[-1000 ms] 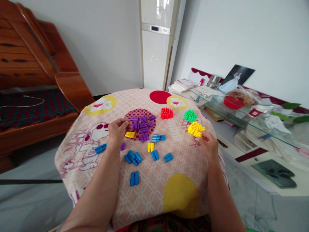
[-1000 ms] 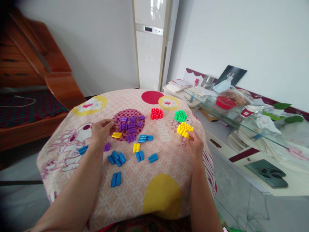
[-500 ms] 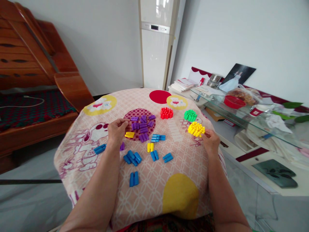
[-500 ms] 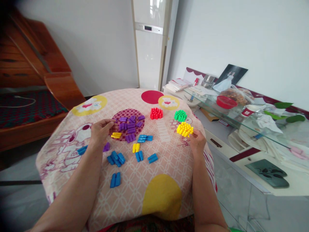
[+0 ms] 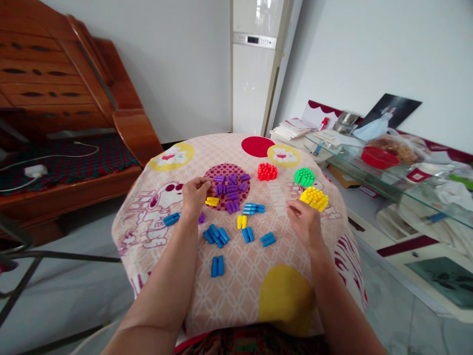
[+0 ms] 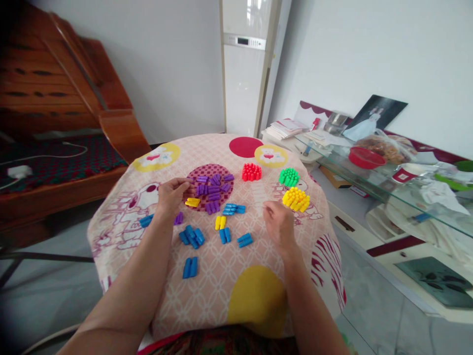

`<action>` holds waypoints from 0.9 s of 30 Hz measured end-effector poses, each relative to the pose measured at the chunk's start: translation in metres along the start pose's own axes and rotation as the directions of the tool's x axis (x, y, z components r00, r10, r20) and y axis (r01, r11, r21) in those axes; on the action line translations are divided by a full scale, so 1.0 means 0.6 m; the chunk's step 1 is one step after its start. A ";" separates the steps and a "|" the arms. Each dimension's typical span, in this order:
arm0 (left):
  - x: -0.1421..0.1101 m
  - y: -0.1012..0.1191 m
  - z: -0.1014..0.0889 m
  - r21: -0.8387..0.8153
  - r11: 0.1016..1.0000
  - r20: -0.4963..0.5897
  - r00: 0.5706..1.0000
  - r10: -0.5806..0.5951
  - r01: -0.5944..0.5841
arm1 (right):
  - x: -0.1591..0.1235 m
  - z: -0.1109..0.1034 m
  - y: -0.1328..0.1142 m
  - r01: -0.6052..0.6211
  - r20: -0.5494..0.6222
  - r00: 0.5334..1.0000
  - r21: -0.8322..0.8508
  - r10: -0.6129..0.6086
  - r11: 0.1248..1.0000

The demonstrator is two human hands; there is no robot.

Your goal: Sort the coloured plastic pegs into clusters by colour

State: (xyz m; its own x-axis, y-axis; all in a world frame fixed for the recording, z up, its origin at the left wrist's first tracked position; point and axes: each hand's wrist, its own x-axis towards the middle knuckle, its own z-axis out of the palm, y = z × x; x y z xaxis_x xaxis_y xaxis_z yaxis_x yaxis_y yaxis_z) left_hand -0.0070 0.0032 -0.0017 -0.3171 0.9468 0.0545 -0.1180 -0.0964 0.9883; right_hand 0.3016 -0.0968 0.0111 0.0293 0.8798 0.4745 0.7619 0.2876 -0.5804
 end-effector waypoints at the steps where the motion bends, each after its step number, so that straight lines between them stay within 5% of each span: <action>1: 0.000 0.000 -0.001 0.004 1.000 -0.001 1.000 -0.001 0.001 | -0.001 0.014 -0.023 0.053 0.083 0.995 0.007 -0.053 0.999; 6: 0.000 0.002 -0.002 0.024 1.000 -0.013 1.000 -0.008 0.009 | -0.018 0.086 -0.107 0.315 0.455 0.858 -0.095 -0.240 0.944; 10: -0.001 0.004 -0.001 0.010 1.000 -0.009 1.000 -0.001 0.001 | -0.025 0.130 -0.126 0.353 0.522 0.833 -0.243 -0.186 0.903; 15: 0.000 0.004 0.002 -0.006 1.000 -0.004 1.000 0.002 -0.002 | -0.022 0.139 -0.105 0.274 0.391 0.902 -0.190 -0.183 0.943; 20: 0.001 0.003 0.002 0.005 1.000 -0.013 1.000 -0.002 0.002 | -0.013 0.086 -0.057 0.053 0.092 0.995 -0.038 -0.049 0.998; 24: 0.001 0.001 0.002 0.024 1.000 0.000 1.000 -0.004 0.004 | 0.002 0.018 0.002 -0.100 -0.065 0.994 -0.206 0.089 0.973; 27: 0.002 0.000 0.002 0.041 0.999 0.013 1.000 0.003 -0.004 | 0.011 -0.020 0.043 -0.255 -0.121 0.967 -0.405 0.225 0.878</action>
State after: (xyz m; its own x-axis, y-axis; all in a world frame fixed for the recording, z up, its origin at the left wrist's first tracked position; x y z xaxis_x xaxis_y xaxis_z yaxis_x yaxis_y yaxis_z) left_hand -0.0064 0.0043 -0.0014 -0.3050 0.9505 0.0594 -0.0784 -0.0872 0.9931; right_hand 0.3290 -0.0879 0.0072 0.2777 0.8696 0.4082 0.9235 -0.1247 -0.3626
